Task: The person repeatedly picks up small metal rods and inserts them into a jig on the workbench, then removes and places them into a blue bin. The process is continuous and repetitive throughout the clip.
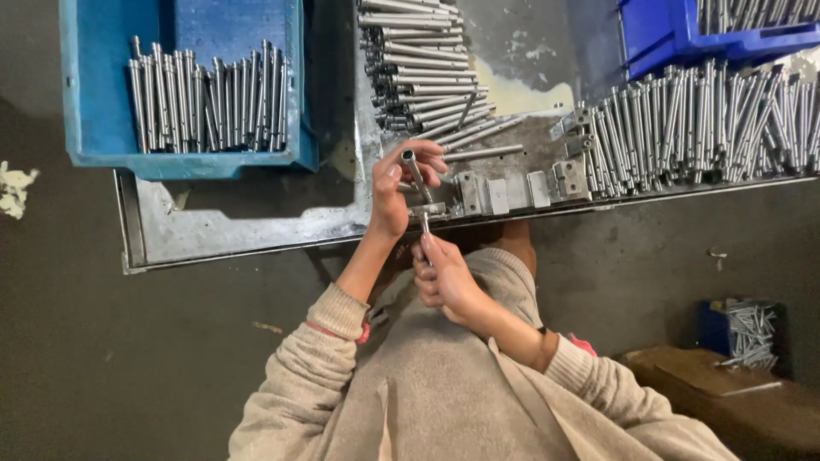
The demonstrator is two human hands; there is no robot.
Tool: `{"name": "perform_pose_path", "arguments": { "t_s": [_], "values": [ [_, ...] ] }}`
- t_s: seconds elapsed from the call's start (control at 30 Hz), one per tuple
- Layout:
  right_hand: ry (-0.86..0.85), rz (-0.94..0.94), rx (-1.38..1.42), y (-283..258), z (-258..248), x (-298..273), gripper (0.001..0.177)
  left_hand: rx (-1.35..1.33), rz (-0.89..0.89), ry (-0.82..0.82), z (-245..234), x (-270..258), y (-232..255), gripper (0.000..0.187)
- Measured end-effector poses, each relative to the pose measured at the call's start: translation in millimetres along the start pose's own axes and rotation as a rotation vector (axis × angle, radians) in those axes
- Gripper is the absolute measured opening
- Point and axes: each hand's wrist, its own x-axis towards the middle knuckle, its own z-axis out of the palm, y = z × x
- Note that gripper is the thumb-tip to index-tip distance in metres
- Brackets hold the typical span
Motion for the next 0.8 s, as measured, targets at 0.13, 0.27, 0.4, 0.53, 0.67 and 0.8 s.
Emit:
{"name": "perform_pose_path", "arguments": {
  "t_s": [0.13,0.27,0.4,0.53,0.67,0.8],
  "values": [
    [-0.071,0.022,0.109,-8,-10,-1,0.034,-0.037,0.023,0.014,4,0,-4,0.073],
    [0.012,-0.068,-0.023,16,-12,15,0.036,-0.029,0.007,0.003,0,0,-5,0.072],
    [0.009,-0.008,0.023,7,-1,5,0.035,-0.032,-0.010,0.013,-1,-2,-3,0.069],
    [0.035,-0.087,-0.063,11,-5,5,0.034,-0.034,-0.008,0.017,-1,1,-2,0.070],
    [-0.080,-0.010,0.052,7,-13,2,0.038,-0.038,-0.009,0.023,0,1,0,0.070],
    [-0.087,0.068,0.116,6,-9,2,0.037,-0.042,-0.015,0.029,-1,0,-1,0.069]
  ]
}}
